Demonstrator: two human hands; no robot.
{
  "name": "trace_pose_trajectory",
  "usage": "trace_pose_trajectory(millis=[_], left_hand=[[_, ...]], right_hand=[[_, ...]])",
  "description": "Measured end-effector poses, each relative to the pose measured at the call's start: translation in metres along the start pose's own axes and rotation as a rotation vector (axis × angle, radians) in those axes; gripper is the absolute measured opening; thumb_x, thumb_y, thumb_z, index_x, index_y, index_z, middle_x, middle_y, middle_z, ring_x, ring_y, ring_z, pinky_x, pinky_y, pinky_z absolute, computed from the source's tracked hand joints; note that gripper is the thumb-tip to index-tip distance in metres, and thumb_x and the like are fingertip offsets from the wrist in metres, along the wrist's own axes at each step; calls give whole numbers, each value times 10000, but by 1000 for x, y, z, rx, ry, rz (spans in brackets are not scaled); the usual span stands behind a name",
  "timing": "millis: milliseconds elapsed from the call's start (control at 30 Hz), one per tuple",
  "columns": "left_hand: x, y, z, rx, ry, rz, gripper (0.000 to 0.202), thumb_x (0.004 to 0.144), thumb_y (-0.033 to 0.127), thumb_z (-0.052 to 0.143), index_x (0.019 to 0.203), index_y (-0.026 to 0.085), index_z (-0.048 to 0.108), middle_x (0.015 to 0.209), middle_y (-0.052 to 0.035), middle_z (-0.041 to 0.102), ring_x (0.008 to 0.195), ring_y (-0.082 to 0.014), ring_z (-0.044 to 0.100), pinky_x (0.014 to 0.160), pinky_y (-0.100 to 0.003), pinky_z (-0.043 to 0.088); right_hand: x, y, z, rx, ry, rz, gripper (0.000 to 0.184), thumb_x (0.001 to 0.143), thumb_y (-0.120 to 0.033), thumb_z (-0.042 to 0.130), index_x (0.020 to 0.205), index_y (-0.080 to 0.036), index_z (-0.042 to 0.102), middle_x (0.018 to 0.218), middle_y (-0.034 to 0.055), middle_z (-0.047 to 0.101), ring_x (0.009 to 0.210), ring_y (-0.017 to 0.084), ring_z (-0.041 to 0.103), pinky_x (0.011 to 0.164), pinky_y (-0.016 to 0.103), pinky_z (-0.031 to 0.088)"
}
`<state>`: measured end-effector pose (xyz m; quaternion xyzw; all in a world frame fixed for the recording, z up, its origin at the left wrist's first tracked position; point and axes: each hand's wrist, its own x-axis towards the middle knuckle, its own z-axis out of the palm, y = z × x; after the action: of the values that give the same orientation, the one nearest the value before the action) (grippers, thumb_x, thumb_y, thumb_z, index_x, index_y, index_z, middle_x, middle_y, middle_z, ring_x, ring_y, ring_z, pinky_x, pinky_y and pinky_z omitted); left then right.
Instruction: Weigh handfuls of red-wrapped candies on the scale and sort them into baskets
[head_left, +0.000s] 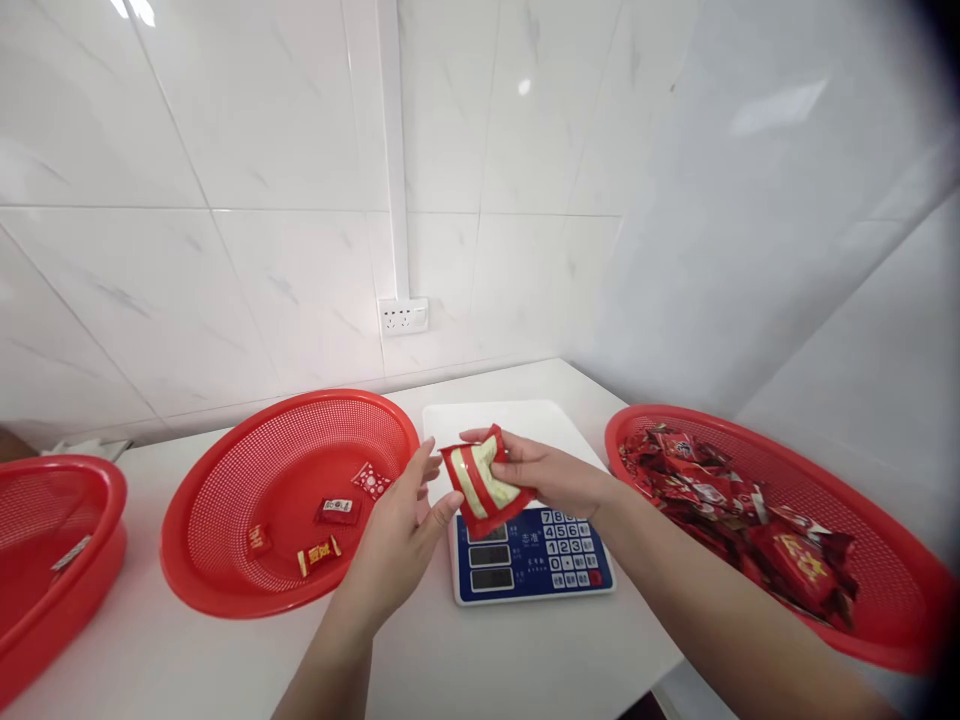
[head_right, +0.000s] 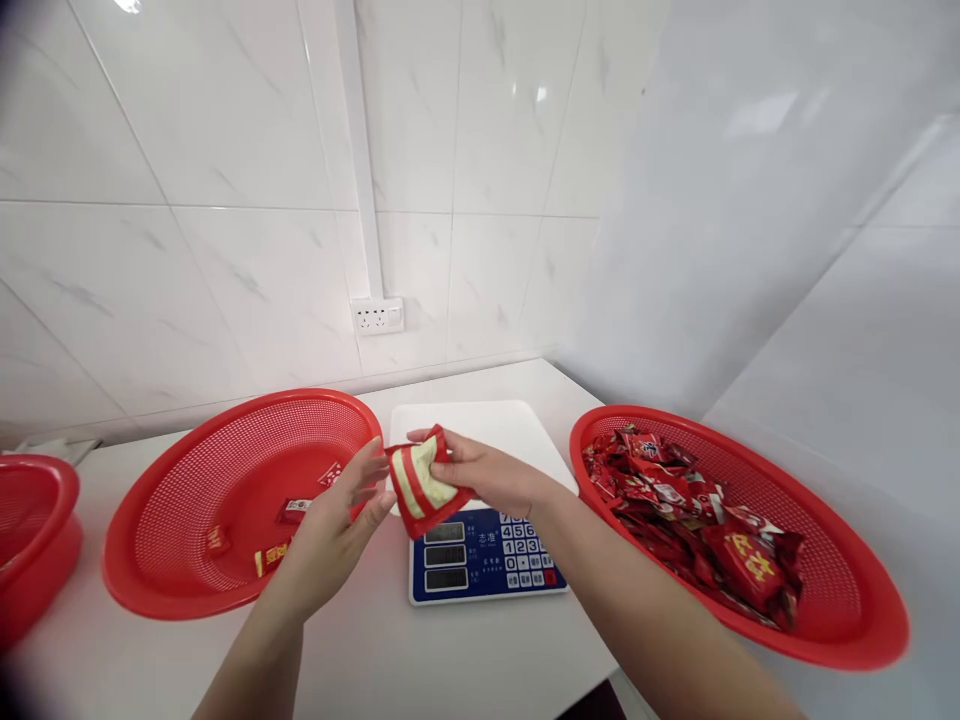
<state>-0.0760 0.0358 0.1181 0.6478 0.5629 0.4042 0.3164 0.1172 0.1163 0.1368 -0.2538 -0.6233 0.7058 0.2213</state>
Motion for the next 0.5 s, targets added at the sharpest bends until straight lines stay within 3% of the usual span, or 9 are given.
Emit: trace_pose_trajectory(millis=[100, 200, 333, 500], left_hand=[[1, 1, 3, -256, 15, 11, 359, 856, 431, 460, 1152, 228, 477, 1061, -63, 616, 955, -186, 587, 749, -293, 510], [0, 1, 4, -314, 79, 43, 211, 820, 366, 542, 967, 214, 538, 961, -34, 628, 850, -158, 592, 670, -246, 501], [0, 1, 6, -347, 122, 54, 188, 814, 339, 556, 947, 210, 527, 928, -22, 613, 820, -143, 577, 688, -247, 482], [2, 0, 7, -415, 19, 28, 201, 838, 394, 512, 924, 215, 487, 850, 2, 573, 745, -123, 531, 637, -228, 452]], right_hand=[[-6, 7, 19, 7, -26, -7, 532, 836, -417, 544, 1311, -257, 365, 1140, 56, 558, 1003, 160, 568, 924, 354, 415], [-6, 14, 27, -106, 81, -69, 440, 836, -455, 521, 1207, -229, 446, 1055, 51, 572, 925, 159, 577, 805, 337, 485], [-5, 22, 30, -198, 235, -111, 298, 809, -463, 543, 920, -186, 531, 816, 11, 578, 696, 133, 573, 537, 237, 491], [-11, 27, 35, -358, 368, -150, 295, 868, -462, 431, 767, -192, 498, 619, -42, 505, 479, 81, 459, 442, 202, 412]])
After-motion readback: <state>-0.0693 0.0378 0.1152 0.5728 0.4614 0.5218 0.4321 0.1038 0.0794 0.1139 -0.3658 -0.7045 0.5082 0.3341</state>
